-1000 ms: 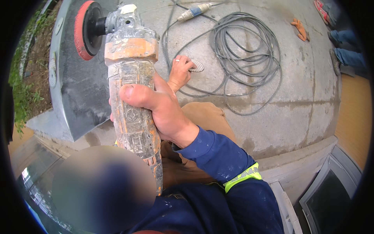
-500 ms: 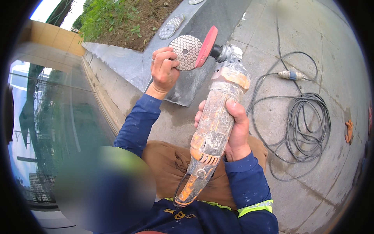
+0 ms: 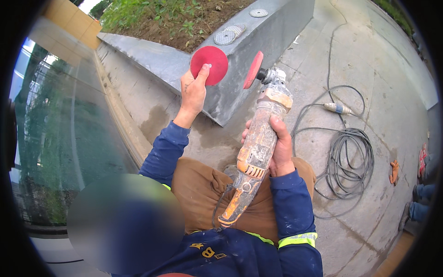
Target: The person uses an angle grinder with a red polishing pad to grind the edge of a concrete structure. They pause to remove the used pad, pick up a new one, and attach it before resuming grinding.
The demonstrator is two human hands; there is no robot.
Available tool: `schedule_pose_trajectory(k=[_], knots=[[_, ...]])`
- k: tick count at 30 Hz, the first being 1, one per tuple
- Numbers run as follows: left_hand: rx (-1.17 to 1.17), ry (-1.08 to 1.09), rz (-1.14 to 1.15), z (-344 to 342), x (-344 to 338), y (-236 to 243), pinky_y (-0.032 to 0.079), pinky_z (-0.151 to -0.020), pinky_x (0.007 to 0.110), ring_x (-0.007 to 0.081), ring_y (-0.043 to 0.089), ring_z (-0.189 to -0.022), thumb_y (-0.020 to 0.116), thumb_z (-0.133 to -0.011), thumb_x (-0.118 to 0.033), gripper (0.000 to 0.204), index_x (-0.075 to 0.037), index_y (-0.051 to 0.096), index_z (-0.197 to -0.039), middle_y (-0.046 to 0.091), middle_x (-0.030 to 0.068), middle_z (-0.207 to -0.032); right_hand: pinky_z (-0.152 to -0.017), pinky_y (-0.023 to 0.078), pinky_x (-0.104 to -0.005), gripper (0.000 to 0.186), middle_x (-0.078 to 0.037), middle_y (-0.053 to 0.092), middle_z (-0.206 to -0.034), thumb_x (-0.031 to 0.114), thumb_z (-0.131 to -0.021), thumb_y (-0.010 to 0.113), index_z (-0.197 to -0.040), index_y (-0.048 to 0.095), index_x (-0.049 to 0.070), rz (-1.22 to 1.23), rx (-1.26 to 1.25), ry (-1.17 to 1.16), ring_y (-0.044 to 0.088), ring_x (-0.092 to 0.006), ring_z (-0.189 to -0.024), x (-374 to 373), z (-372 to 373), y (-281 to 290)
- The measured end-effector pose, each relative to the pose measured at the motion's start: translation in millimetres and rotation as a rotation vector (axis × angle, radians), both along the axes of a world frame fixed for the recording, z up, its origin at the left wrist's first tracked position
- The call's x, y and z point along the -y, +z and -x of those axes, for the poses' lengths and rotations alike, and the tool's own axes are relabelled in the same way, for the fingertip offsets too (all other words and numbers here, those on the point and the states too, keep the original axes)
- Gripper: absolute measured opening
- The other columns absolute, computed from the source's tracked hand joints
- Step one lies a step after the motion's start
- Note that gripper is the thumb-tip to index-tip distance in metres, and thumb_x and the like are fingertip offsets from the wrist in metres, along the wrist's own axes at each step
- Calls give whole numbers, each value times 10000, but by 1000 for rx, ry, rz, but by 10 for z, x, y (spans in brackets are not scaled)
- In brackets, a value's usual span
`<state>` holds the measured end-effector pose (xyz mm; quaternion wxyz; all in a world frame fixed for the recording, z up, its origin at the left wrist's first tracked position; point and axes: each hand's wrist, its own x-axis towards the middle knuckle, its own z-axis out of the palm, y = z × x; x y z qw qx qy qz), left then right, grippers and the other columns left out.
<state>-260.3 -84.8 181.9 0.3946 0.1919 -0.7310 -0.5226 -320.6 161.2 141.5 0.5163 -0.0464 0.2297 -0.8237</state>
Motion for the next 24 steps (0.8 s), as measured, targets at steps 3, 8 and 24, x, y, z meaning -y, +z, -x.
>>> schedule_pose_trajectory(k=[3,8,24], knots=[[-20,-120,-88,86,-69,-85,466,-959,327,203,592,-1119,480,-1057,-285,430,37,507,-1340,627,156,-1241,-702,620,-415,579,-207,673,-935,451,-894,614,-1137,577,-72,-88,-72,47,713,-288,-793,88,-115,31],[38,-270,110,140,-292,-134,320,-1148,351,279,375,-1423,375,-1084,-286,592,1,181,-1564,356,219,-1552,-696,615,-405,599,-221,683,-904,462,-894,593,-1131,576,-87,-151,-146,10,712,-300,-771,196,-248,-32],[-103,-543,-266,251,-447,-250,220,-1206,340,228,279,-1475,291,-1088,-266,592,17,109,-1575,270,151,-1613,-633,624,-396,444,-184,665,-919,317,-913,632,-1141,541,-53,-156,-162,-98,718,-278,-766,149,-226,70]])
